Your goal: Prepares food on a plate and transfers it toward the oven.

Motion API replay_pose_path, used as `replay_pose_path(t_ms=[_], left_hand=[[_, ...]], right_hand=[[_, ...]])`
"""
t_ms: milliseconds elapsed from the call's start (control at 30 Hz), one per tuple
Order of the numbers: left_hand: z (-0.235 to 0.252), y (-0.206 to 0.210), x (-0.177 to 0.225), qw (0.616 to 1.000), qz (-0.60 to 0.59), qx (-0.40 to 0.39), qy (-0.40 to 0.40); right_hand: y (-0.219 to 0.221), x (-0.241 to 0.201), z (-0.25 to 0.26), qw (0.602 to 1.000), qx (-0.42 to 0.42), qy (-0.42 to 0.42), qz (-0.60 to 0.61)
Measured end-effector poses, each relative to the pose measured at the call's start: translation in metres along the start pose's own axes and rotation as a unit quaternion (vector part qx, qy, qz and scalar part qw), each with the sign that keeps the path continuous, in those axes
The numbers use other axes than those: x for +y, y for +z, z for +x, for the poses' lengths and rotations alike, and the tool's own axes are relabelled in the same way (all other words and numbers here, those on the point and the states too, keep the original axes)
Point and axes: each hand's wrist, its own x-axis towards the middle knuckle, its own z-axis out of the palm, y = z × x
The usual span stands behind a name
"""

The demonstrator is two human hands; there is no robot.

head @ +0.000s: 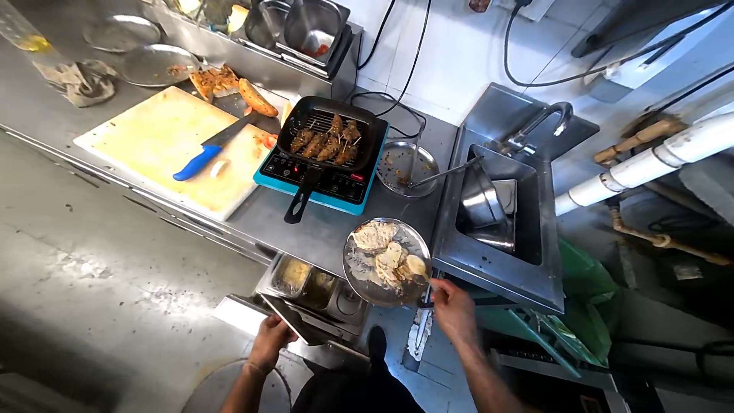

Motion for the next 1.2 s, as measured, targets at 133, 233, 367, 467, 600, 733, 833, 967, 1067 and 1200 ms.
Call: replay_pose_path(t_ms=[133, 233, 367, 467, 600, 733, 833, 967, 1067, 1200], left_hand=[[-0.002, 0.002, 0.001, 1.000, 0.003, 0.002, 0.004], [-0.002, 0.003, 0.003, 1.000, 0.011, 0.003, 0.008], [-0.005, 0.003, 0.003, 1.000, 0.018, 0.004, 0.001], [-0.003, 0.003, 0.006, 1.000, 0.003, 0.000, -0.003], [-0.006, 0.001, 0.005, 1.000, 0.005, -0.006, -0.009], [-0.009, -0.001, 0.005, 1.000, -0.003, -0.011, -0.013], [-0.011, -0.004, 0.006, 1.000, 0.000, -0.018, -0.022], [-0.016, -0.007, 0.004, 0.999, -0.002, -0.018, -0.027], [-0.019, -0.009, 0.004, 0.999, -0.007, -0.022, -0.026], [-0.019, -0.015, -0.002, 0.999, -0.020, -0.032, -0.030]], right_hand=[[0.020, -0.008, -0.011, 0.995, -0.057, -0.074, -0.029], [0.009, 0.013, 0.008, 0.999, -0.029, -0.015, 0.027], [-0.010, 0.020, 0.022, 0.961, -0.061, 0.129, 0.237], [-0.018, 0.013, 0.001, 0.948, -0.213, 0.096, 0.215], [0.017, 0.000, -0.023, 0.950, -0.298, -0.051, 0.076], [0.087, -0.057, -0.033, 0.922, -0.314, -0.169, -0.152], [0.148, -0.098, -0.031, 0.891, -0.307, -0.192, -0.273], [0.216, -0.120, -0.006, 0.886, -0.276, -0.186, -0.324], [0.249, -0.119, 0.017, 0.901, -0.226, -0.147, -0.340], [0.267, -0.110, 0.020, 0.863, -0.240, -0.182, -0.405]])
